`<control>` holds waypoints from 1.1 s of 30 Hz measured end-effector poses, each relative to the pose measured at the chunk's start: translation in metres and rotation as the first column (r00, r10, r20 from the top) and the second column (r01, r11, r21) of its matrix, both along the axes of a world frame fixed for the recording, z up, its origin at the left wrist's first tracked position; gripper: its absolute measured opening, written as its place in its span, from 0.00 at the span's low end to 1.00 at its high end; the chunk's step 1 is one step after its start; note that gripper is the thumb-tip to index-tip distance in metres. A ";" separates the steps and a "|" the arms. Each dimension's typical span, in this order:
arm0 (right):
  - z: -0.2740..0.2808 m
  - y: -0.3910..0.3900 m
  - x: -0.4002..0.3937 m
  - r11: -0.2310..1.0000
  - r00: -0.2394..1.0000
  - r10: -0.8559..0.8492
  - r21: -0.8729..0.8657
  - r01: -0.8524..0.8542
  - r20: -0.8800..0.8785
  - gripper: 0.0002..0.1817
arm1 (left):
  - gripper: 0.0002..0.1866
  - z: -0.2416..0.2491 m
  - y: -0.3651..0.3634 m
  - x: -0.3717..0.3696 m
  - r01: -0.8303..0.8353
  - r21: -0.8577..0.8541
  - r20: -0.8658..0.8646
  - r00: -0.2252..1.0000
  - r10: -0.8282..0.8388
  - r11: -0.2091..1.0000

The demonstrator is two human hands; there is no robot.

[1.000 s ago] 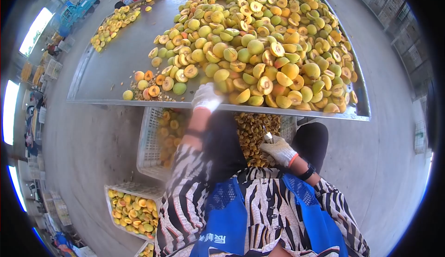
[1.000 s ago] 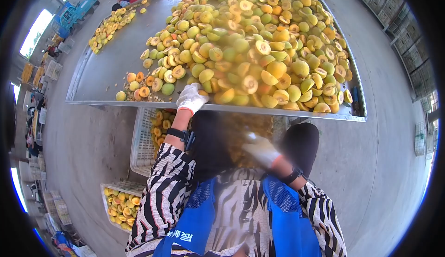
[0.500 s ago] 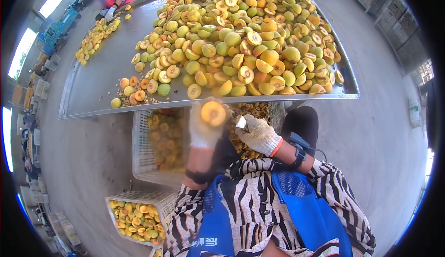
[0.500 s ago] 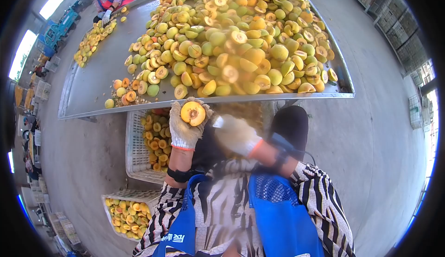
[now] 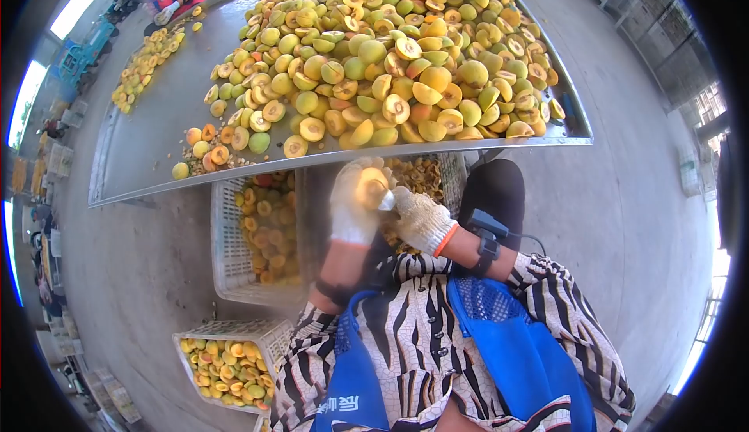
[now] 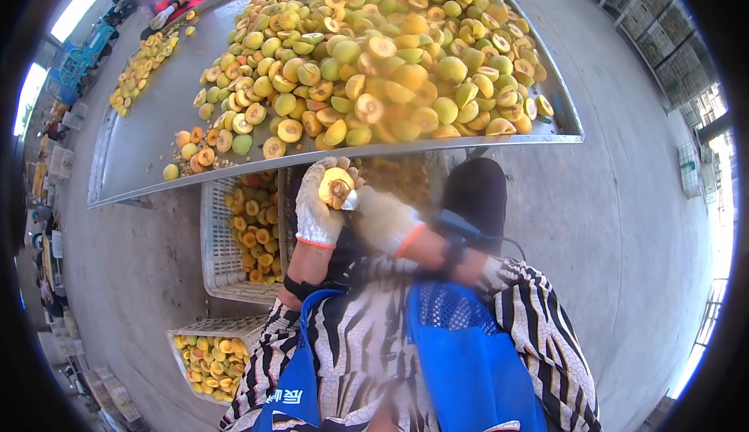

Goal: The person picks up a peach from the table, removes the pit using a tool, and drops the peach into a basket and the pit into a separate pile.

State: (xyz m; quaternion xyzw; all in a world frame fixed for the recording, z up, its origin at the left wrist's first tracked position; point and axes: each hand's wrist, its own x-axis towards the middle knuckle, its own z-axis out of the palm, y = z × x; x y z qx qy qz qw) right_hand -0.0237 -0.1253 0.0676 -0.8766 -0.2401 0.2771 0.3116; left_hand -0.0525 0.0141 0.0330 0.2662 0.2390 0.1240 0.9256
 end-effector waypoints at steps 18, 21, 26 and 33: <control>-0.009 -0.019 0.010 0.972 0.806 0.141 0.233 -0.004 -0.575 0.12 | 0.14 -0.017 -0.006 0.005 0.113 0.352 0.023 0.991 -0.129 0.929; -0.009 -0.014 0.010 0.980 0.870 0.143 0.194 -0.056 -0.472 0.12 | 0.19 -0.044 0.002 0.011 0.145 0.671 0.061 0.967 -0.249 0.727; -0.033 -0.028 0.016 0.958 0.417 0.196 0.265 0.114 -0.887 0.17 | 0.19 -0.035 0.005 0.006 0.310 0.648 0.015 0.908 -0.419 0.696; -0.095 -0.051 0.021 0.849 -0.048 0.334 0.279 0.448 -0.941 0.18 | 0.14 -0.049 -0.001 0.012 0.297 0.679 0.035 0.900 -0.434 0.671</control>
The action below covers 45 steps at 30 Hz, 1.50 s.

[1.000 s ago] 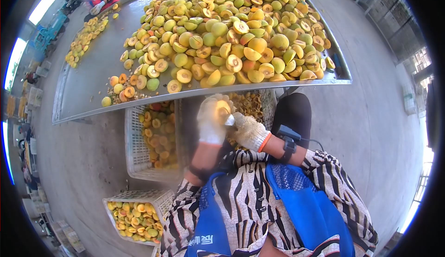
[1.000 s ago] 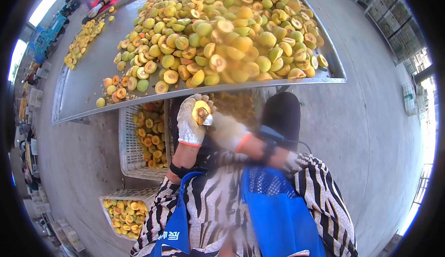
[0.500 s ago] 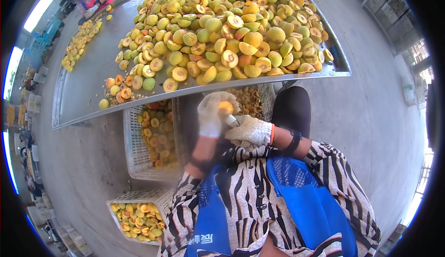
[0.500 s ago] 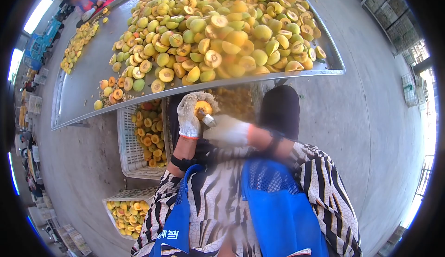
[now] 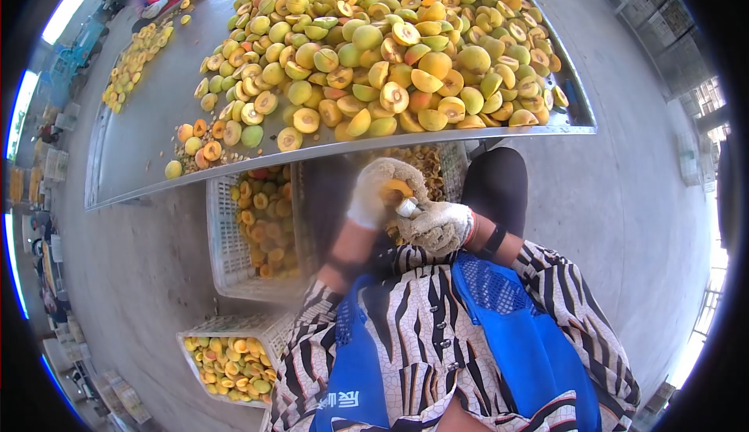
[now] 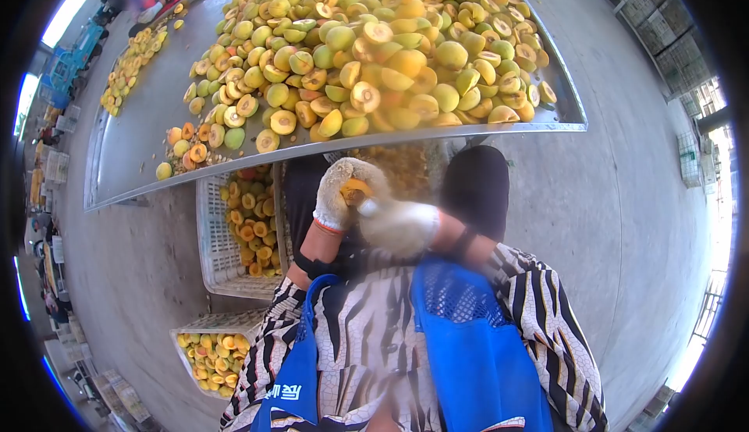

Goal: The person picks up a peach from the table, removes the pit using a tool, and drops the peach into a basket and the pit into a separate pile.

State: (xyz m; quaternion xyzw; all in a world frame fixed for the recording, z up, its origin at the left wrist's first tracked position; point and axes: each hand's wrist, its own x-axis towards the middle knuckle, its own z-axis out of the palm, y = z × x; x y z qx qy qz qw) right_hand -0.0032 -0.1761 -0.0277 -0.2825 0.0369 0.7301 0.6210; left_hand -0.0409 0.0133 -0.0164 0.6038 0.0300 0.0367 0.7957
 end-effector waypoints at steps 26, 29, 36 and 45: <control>0.047 0.001 0.019 0.986 0.528 0.103 -0.157 0.057 0.843 0.16 | 0.39 0.036 0.180 0.073 0.318 0.926 -0.377 0.742 0.555 0.205; 0.033 0.003 0.016 0.983 0.477 -0.017 -0.071 0.166 0.879 0.17 | 0.32 0.032 0.174 0.065 0.067 0.975 -0.188 0.764 0.617 0.214; 0.069 0.012 0.004 0.951 0.662 0.108 -0.271 0.148 0.742 0.13 | 0.13 0.021 0.120 0.013 -0.676 -0.302 -0.237 0.736 0.634 0.672; 0.126 0.047 -0.017 0.840 0.061 0.430 -0.424 0.339 0.901 0.19 | 0.16 0.038 0.027 -0.007 -0.382 -0.700 -0.340 0.921 0.188 0.603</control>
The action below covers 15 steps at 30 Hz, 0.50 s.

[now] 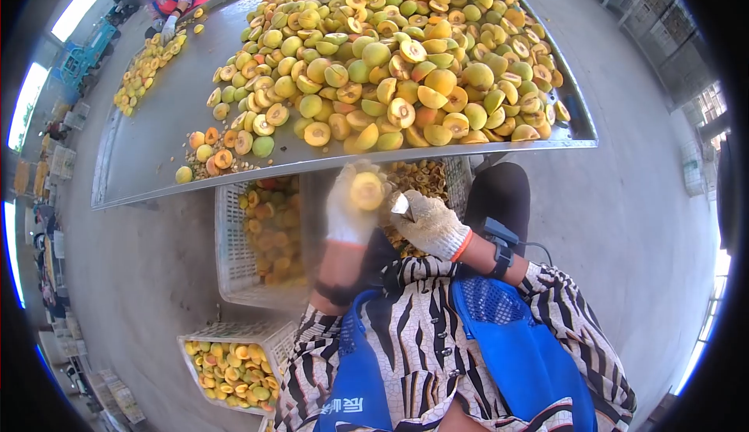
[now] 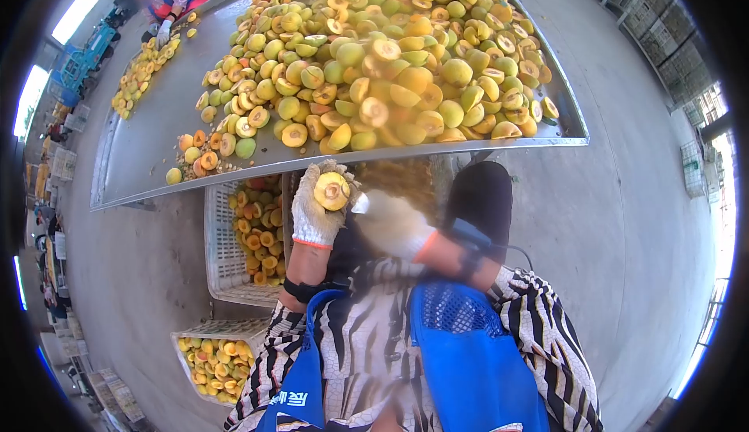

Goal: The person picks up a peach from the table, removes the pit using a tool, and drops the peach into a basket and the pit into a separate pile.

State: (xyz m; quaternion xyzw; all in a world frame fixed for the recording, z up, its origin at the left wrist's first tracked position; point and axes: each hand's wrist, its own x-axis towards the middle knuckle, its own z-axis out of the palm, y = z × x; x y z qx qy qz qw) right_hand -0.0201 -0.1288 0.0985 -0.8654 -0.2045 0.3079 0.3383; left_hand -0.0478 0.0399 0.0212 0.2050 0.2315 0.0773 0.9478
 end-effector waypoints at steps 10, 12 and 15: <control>-0.027 -0.008 -0.014 0.999 0.996 0.004 -0.037 -0.001 0.095 0.19 | 0.13 0.010 -0.034 -0.008 -0.017 0.254 0.005 1.000 0.016 0.967; -0.037 -0.010 -0.016 1.000 0.995 -0.003 -0.011 0.004 0.098 0.20 | 0.14 0.011 -0.036 -0.007 -0.014 0.188 -0.015 1.000 0.017 0.982; -0.047 -0.013 -0.018 1.000 0.995 -0.002 0.023 -0.001 0.101 0.18 | 0.17 0.008 -0.043 -0.006 -0.012 0.259 -0.048 0.999 0.025 0.966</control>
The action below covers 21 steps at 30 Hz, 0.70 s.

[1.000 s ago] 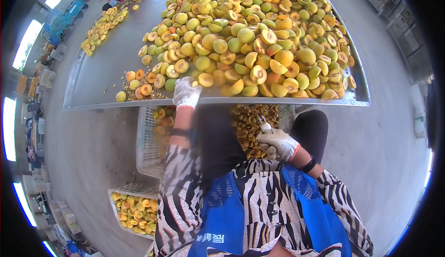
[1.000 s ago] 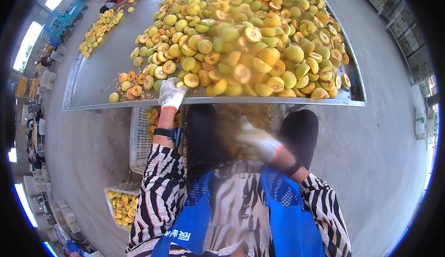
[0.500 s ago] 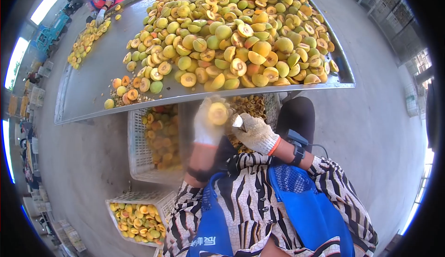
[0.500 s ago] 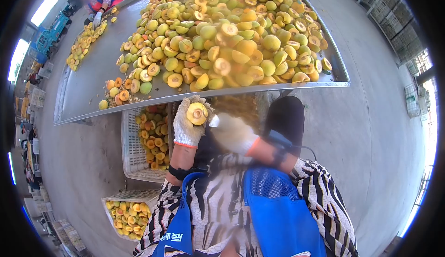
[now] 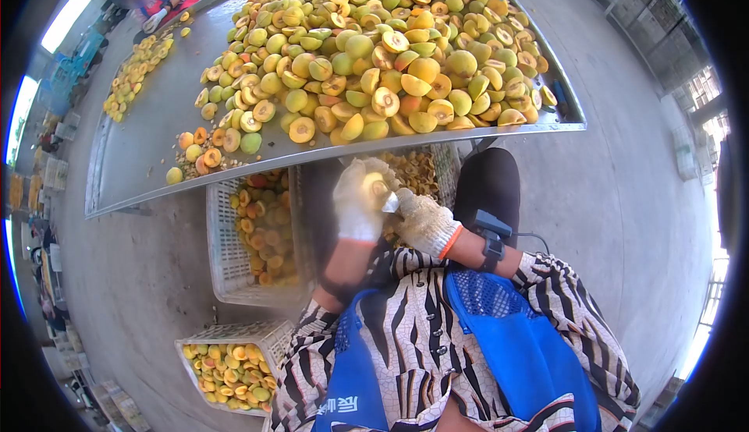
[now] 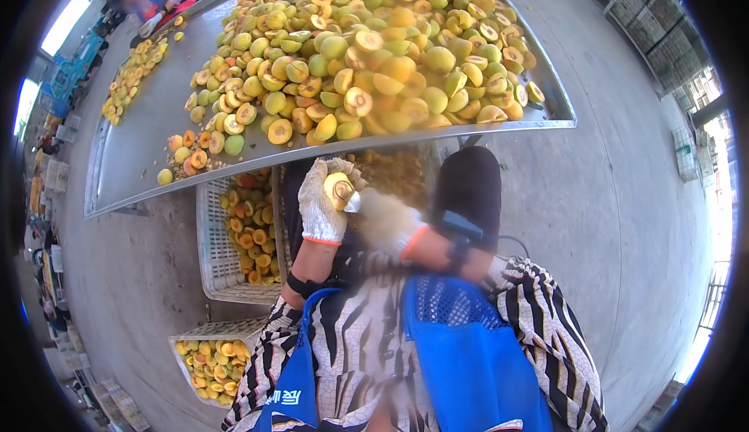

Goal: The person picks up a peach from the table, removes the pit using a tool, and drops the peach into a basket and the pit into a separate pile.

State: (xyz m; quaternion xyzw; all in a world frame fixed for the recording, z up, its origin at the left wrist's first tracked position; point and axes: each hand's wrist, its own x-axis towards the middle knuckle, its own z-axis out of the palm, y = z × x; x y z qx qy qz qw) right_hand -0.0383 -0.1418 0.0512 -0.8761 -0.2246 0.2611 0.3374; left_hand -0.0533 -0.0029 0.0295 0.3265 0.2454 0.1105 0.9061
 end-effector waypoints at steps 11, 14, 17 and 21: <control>0.012 -0.006 0.003 0.984 0.974 0.133 0.142 -0.107 -0.185 0.14 | 0.14 -0.022 -0.012 0.004 -0.075 0.324 -0.001 0.997 0.080 0.943; 0.004 -0.004 0.003 0.980 0.983 0.098 0.185 -0.069 -0.153 0.12 | 0.14 -0.006 -0.013 0.005 -0.060 0.252 0.037 0.998 0.053 0.966; -0.005 -0.018 0.014 0.927 0.841 0.280 0.358 -0.112 -0.463 0.09 | 0.15 -0.010 -0.005 0.004 0.021 0.324 0.064 0.997 -0.044 0.946; 0.010 -0.015 0.018 0.962 0.720 0.150 0.267 0.051 -0.678 0.08 | 0.16 -0.015 -0.001 0.007 0.152 0.266 0.024 0.986 -0.164 0.952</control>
